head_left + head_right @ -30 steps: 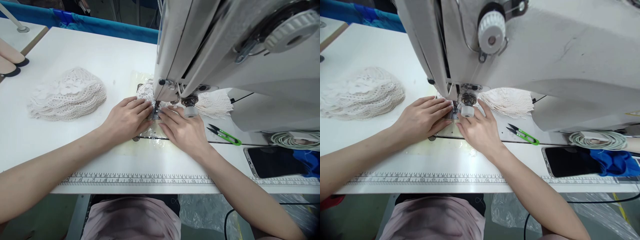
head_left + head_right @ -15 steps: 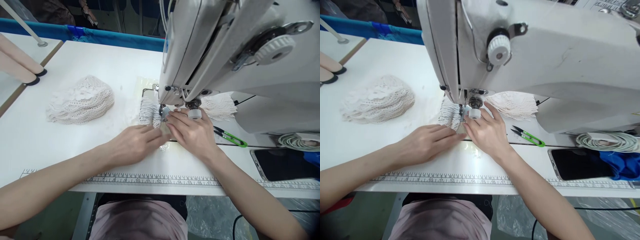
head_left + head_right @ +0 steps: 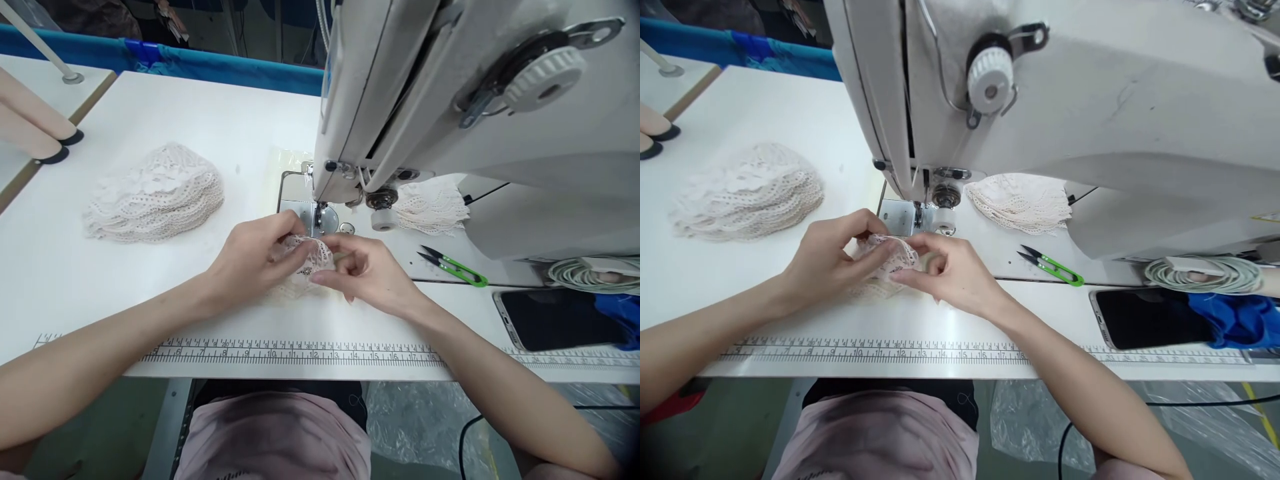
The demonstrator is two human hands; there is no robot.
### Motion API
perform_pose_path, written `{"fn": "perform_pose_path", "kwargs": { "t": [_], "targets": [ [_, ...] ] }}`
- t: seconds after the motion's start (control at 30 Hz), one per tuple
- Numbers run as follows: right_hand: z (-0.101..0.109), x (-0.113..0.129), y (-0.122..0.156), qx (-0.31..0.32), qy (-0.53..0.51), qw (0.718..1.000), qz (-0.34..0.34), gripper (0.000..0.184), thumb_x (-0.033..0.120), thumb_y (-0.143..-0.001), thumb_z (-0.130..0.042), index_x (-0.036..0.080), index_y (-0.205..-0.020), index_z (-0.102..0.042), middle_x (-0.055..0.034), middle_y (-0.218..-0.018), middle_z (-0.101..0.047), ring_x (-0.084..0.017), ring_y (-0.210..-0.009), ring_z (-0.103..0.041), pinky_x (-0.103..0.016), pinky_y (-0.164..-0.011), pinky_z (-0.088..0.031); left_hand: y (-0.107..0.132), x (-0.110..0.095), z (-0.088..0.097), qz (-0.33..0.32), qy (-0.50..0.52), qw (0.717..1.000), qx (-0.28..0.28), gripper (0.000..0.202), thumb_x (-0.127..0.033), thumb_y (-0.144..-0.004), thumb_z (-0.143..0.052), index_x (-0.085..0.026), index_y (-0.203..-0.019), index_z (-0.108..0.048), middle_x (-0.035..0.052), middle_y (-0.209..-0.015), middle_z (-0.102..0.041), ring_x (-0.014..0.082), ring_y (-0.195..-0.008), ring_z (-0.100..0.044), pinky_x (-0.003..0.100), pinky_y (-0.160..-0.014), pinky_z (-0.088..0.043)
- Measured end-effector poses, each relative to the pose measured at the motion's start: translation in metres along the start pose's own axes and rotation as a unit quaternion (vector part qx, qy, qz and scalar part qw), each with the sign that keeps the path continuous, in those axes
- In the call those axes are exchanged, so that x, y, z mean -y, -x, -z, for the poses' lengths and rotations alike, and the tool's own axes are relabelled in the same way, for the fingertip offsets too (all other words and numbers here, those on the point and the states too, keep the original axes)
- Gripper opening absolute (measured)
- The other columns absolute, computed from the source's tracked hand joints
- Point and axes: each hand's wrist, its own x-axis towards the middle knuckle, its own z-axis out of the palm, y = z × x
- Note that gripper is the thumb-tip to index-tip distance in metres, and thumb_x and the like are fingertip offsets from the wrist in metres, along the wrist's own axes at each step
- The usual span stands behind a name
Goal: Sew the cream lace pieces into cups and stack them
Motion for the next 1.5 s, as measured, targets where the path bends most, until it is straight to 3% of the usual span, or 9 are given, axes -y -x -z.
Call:
{"fn": "perform_pose_path", "kwargs": {
  "t": [0.17, 0.27, 0.4, 0.57, 0.7, 0.87, 1.03, 1.27, 1.5],
  "targets": [
    [-0.004, 0.001, -0.002, 0.031, -0.089, 0.996, -0.004, 0.013, 0.03, -0.084, -0.067, 0.018, -0.091, -0.065, 0.0049, -0.061, -0.061, -0.01, -0.053, -0.059, -0.022, -0.05, -0.046, -0.003, -0.007, 0.003, 0.124, 0.117, 0.984, 0.049, 0.014, -0.029, -0.092, -0.055, -0.019, -0.083, -0.054, -0.0061, -0.067, -0.054, 0.006, -0.052, -0.041, 0.019, -0.047, -0.033],
    [-0.005, 0.0, -0.002, 0.008, -0.065, 0.997, 0.04, 0.017, 0.026, -0.08, -0.072, 0.02, -0.092, -0.062, 0.0028, -0.078, -0.061, -0.011, -0.069, -0.059, -0.024, -0.06, -0.048, -0.006, -0.006, 0.004, 0.165, 0.17, 0.967, 0.098, 0.018, -0.036, -0.088, -0.062, -0.02, -0.09, -0.055, -0.0056, -0.077, -0.058, 0.0064, -0.058, -0.047, 0.019, -0.051, -0.037],
    [-0.004, -0.002, -0.001, -0.027, -0.016, 0.997, 0.066, 0.017, 0.024, -0.081, -0.07, 0.021, -0.095, -0.06, 0.003, -0.083, -0.059, -0.009, -0.065, -0.054, -0.023, -0.056, -0.044, -0.008, -0.006, 0.003, 0.189, 0.185, 0.951, 0.16, 0.028, -0.044, -0.082, -0.07, -0.022, -0.094, -0.059, -0.0049, -0.079, -0.061, 0.009, -0.063, -0.052, 0.02, -0.055, -0.039],
    [0.003, -0.004, 0.0, -0.072, -0.003, 0.997, 0.041, 0.018, 0.017, -0.082, -0.064, 0.021, -0.099, -0.058, 0.0056, -0.074, -0.059, -0.008, -0.055, -0.054, -0.024, -0.053, -0.041, -0.01, -0.003, 0.006, 0.219, 0.169, 0.949, 0.148, 0.02, -0.04, -0.086, -0.062, -0.021, -0.091, -0.062, -0.0044, -0.071, -0.061, 0.0086, -0.054, -0.048, 0.021, -0.049, -0.034],
    [0.004, -0.006, -0.001, -0.107, 0.001, 0.993, 0.041, 0.018, 0.013, -0.08, -0.063, 0.021, -0.095, -0.06, 0.0027, -0.087, -0.065, -0.006, -0.055, -0.055, -0.023, -0.054, -0.044, -0.008, 0.0, 0.006, 0.214, 0.162, 0.951, 0.153, 0.012, -0.029, -0.087, -0.054, -0.02, -0.089, -0.062, -0.0022, -0.078, -0.064, 0.0093, -0.056, -0.051, 0.02, -0.05, -0.038],
    [0.0, -0.003, -0.002, -0.111, -0.012, 0.993, 0.039, 0.006, 0.021, -0.082, -0.067, 0.02, -0.087, -0.065, 0.0022, -0.071, -0.065, -0.012, -0.063, -0.065, -0.027, -0.062, -0.054, -0.006, 0.001, 0.003, 0.176, 0.157, 0.963, 0.129, 0.005, -0.023, -0.083, -0.054, -0.019, -0.084, -0.058, -0.0033, -0.075, -0.061, 0.0095, -0.06, -0.052, 0.02, -0.054, -0.039],
    [-0.005, 0.001, 0.002, -0.132, -0.027, 0.987, 0.086, 0.02, 0.031, -0.078, -0.075, 0.02, -0.09, -0.064, -0.0011, -0.086, -0.067, -0.012, -0.067, -0.065, -0.027, -0.063, -0.055, -0.005, -0.001, 0.002, 0.145, 0.145, 0.971, 0.123, 0.009, -0.027, -0.083, -0.059, -0.019, -0.084, -0.054, -0.0037, -0.076, -0.06, 0.011, -0.065, -0.055, 0.022, -0.058, -0.042],
    [-0.013, -0.003, 0.002, -0.1, 0.079, 0.985, 0.117, 0.018, 0.015, -0.077, -0.072, 0.022, -0.09, -0.062, 0.0034, -0.081, -0.059, -0.008, -0.064, -0.06, -0.023, -0.06, -0.053, -0.001, -0.007, -0.003, 0.092, 0.114, 0.986, 0.079, 0.022, -0.027, -0.088, -0.061, -0.019, -0.071, -0.049, -0.0072, -0.061, -0.051, 0.0068, -0.053, -0.045, 0.019, -0.049, -0.035],
    [-0.01, -0.006, -0.002, -0.135, 0.05, 0.982, 0.125, 0.008, 0.014, -0.083, -0.065, 0.021, -0.083, -0.068, 0.0022, -0.076, -0.066, -0.01, -0.066, -0.06, -0.024, -0.061, -0.052, 0.002, -0.007, -0.006, 0.012, 0.078, 0.997, 0.027, 0.025, -0.02, -0.088, -0.062, -0.017, -0.065, -0.052, -0.0074, -0.055, -0.049, 0.0054, -0.048, -0.041, 0.019, -0.046, -0.031]
  ]
}}
